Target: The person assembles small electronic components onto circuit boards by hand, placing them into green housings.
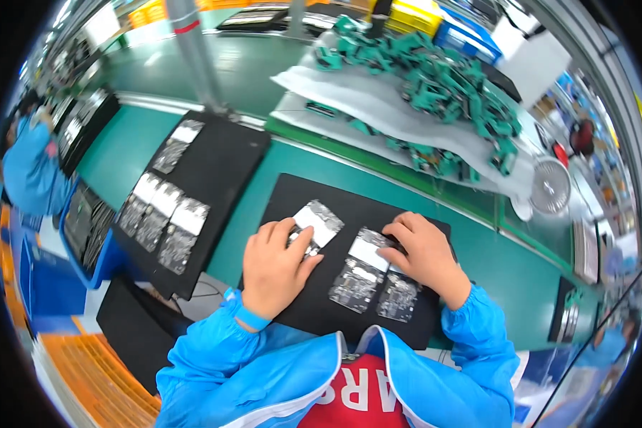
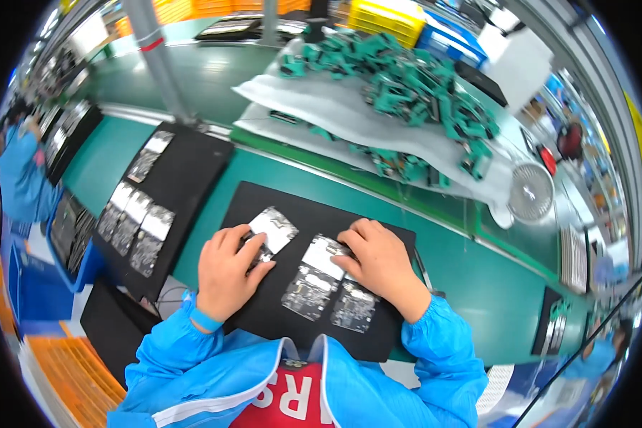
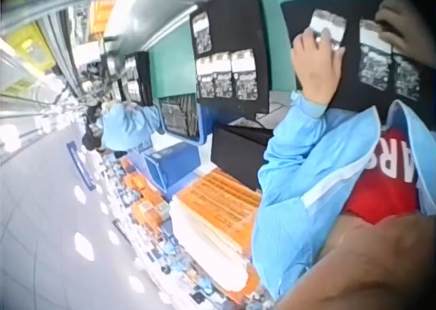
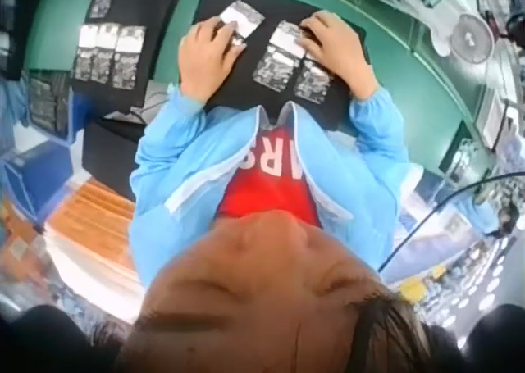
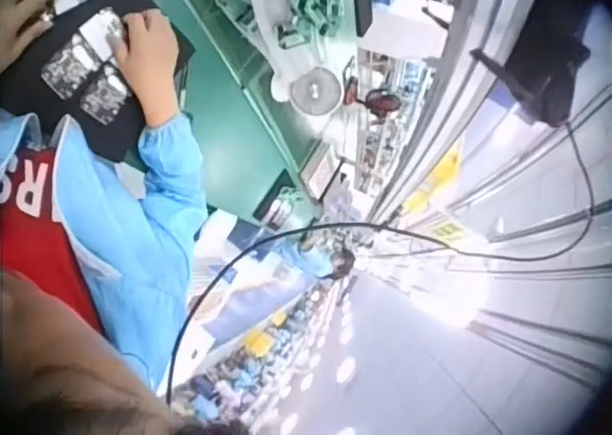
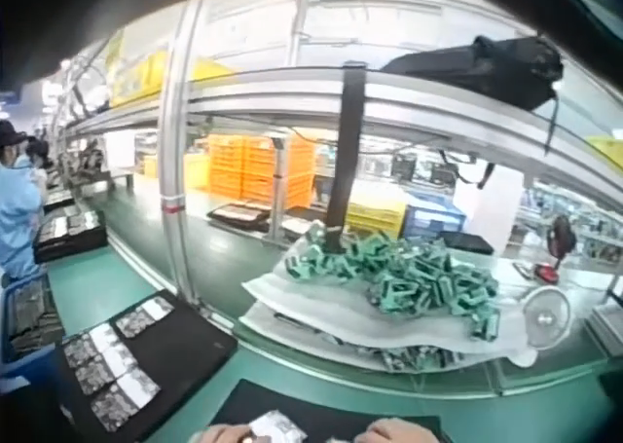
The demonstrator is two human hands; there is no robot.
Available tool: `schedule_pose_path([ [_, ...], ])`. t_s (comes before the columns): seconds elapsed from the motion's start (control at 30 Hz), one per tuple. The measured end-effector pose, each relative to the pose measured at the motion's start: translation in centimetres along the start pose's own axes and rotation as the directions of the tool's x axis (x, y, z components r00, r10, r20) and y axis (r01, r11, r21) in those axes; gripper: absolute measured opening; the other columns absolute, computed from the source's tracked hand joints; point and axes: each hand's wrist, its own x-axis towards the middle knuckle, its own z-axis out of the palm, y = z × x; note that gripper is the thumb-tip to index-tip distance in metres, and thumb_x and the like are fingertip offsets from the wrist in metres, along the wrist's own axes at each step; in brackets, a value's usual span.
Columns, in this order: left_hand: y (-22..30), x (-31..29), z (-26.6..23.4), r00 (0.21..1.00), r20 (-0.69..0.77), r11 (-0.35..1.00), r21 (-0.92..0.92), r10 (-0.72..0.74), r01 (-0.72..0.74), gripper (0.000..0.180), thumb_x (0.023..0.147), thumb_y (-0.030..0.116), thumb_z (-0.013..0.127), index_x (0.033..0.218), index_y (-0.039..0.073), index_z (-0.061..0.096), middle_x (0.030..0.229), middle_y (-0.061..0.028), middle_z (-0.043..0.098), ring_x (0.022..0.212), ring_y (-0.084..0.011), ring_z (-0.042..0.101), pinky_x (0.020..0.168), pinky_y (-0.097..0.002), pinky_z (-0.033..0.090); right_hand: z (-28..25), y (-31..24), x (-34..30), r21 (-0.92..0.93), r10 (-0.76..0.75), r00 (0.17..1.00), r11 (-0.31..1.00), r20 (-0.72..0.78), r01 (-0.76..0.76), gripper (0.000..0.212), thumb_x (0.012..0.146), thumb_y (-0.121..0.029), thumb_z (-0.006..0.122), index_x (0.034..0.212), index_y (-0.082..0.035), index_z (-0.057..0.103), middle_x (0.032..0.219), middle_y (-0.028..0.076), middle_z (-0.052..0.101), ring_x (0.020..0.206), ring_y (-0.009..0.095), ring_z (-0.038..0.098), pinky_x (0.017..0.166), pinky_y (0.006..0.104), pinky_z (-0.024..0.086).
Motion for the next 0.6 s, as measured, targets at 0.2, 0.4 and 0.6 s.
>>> schedule_pose_path([
  [0.2,1.8,-1.8,-0.7,0.980,0.193,0.988,-0.151,0.046,-0.017,0.050,0.074,0.023,0.081,0.118,0.005,0.068,0.123,-0.0174,0.059,0.108,-0.0377,0.056,0.089,-0.0454,0.045,-4.0,2.1,-6.5,0.107,0.316,0.936,0.947,-0.157,-0.302,0.029,0.083,-0.013,0.075,0.110,-0.005,0.065,0.114,0.013,0.064,0.095,0.030,0.064,0.080,0.0378,0.053],
  [0.4,4.3,-2.9,0.6,0.953,0.267,0.977,-0.188,0.146,-0.097,0.057,0.070,0.026,0.085,0.121,0.007,0.068,0.133,-0.0180,0.056,0.126,-0.0387,0.048,0.102,-0.0510,0.037,-3.5,6.1,-13.2,-0.003,0.641,0.726,0.749,-0.251,-0.662,0.027,0.084,-0.022,0.075,0.104,-0.007,0.065,0.098,0.010,0.067,0.090,0.032,0.065,0.074,0.0418,0.053],
  [0.6,5.0,-1.5,1.6,0.943,0.294,0.985,-0.121,0.155,-0.124,0.051,0.072,0.026,0.083,0.119,0.009,0.069,0.132,-0.0145,0.057,0.125,-0.0344,0.050,0.100,-0.0506,0.035,-0.4,6.5,-11.6,-0.099,0.494,0.792,0.824,-0.359,-0.558,0.027,0.081,-0.024,0.077,0.100,-0.009,0.066,0.093,0.008,0.062,0.089,0.030,0.063,0.073,0.0407,0.053],
])
